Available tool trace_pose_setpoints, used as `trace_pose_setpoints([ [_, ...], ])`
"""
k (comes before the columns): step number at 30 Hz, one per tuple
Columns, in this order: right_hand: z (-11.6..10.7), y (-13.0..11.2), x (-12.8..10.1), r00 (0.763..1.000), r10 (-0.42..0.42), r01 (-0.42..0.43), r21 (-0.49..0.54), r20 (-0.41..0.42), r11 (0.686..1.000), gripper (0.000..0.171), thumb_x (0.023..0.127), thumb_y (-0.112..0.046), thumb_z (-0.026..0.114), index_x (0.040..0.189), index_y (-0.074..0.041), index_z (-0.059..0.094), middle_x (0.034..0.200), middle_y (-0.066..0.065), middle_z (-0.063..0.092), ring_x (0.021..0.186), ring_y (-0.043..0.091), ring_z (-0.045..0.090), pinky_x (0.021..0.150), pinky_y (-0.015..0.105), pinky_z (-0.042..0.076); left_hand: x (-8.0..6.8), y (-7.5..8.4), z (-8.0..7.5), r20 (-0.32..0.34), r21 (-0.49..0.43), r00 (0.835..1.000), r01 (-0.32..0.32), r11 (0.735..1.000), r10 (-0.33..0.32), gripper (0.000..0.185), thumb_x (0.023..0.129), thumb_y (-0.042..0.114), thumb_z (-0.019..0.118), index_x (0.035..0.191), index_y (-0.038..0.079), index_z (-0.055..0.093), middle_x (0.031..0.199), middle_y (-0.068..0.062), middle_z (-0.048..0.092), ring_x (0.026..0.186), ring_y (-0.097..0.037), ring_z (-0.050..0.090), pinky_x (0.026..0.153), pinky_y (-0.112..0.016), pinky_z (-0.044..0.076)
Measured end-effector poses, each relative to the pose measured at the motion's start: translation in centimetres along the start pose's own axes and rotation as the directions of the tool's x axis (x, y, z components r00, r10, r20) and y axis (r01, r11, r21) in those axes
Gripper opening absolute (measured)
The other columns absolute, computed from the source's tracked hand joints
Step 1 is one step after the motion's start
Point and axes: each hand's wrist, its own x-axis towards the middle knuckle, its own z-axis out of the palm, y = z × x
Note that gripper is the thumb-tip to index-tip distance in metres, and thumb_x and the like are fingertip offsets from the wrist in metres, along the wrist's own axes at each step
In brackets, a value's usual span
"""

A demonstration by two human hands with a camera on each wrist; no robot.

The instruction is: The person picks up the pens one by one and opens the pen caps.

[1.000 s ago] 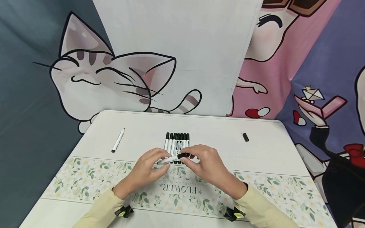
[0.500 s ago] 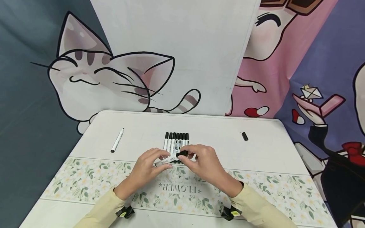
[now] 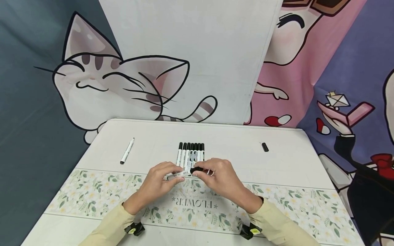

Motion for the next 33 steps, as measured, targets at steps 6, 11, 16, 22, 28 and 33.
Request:
trace_pose_setpoints([
  [6,0.1,0.3,-0.1,1.000,-0.009,0.009,0.029,-0.003,1.000,0.009,0.090,-0.018,0.080,0.099,-0.020,0.081,0.088,-0.009,0.075,0.068,0.000,0.059,0.052,0.016,0.049,0.0,0.0,0.1,0.022,-0.034,1.000,0.013,0.999,-0.012,0.025,0.083,0.019,0.085,0.105,0.011,0.078,0.097,0.001,0.076,0.090,-0.012,0.070,0.084,-0.031,0.057],
  [11,0.1,0.6,-0.2,1.000,-0.024,0.024,0.031,-0.001,0.999,0.010,0.090,-0.017,0.080,0.099,-0.021,0.081,0.091,-0.008,0.077,0.068,0.000,0.061,0.052,0.016,0.048,0.0,0.0,0.2,0.027,-0.052,1.000,0.013,0.999,-0.012,0.025,0.083,0.019,0.085,0.105,0.009,0.078,0.099,-0.001,0.076,0.092,-0.014,0.071,0.086,-0.031,0.057],
  [16,0.0,0.8,-0.3,0.999,-0.046,0.046,0.020,0.005,0.999,0.013,0.089,-0.015,0.080,0.101,-0.021,0.081,0.092,-0.007,0.077,0.073,0.001,0.064,0.056,0.014,0.050,0.0,0.0,0.2,0.027,-0.065,0.999,0.023,0.998,-0.021,0.025,0.084,0.021,0.084,0.105,0.007,0.078,0.100,-0.003,0.077,0.093,-0.015,0.071,0.086,-0.031,0.058],
  [22,-0.1,1.0,-0.5,0.999,-0.034,0.034,0.035,0.003,0.999,0.015,0.089,-0.015,0.080,0.102,-0.022,0.080,0.093,-0.008,0.076,0.069,-0.001,0.061,0.055,0.015,0.051,0.0,0.1,0.2,0.033,-0.081,0.999,0.044,0.996,-0.042,0.027,0.085,0.023,0.083,0.105,0.006,0.078,0.101,-0.002,0.077,0.094,-0.015,0.071,0.087,-0.033,0.058],
  [28,-0.1,1.0,-0.6,1.000,-0.008,0.008,0.035,0.018,0.999,0.014,0.090,-0.016,0.079,0.103,-0.022,0.080,0.094,-0.008,0.076,0.068,0.000,0.059,0.053,0.016,0.050,0.1,0.0,0.1,0.080,-0.075,0.995,0.070,0.995,-0.064,0.028,0.087,0.026,0.082,0.108,0.008,0.078,0.105,0.000,0.077,0.099,-0.014,0.071,0.090,-0.034,0.057],
  [33,0.0,1.1,-0.7,1.000,-0.009,0.009,0.033,0.016,0.999,0.016,0.090,-0.016,0.079,0.105,-0.021,0.080,0.094,-0.007,0.077,0.070,0.000,0.061,0.054,0.016,0.050,0.2,0.0,0.1,0.085,-0.071,0.995,0.067,0.995,-0.061,0.026,0.085,0.020,0.084,0.108,0.008,0.078,0.104,0.000,0.077,0.098,-0.014,0.071,0.090,-0.034,0.057],
])
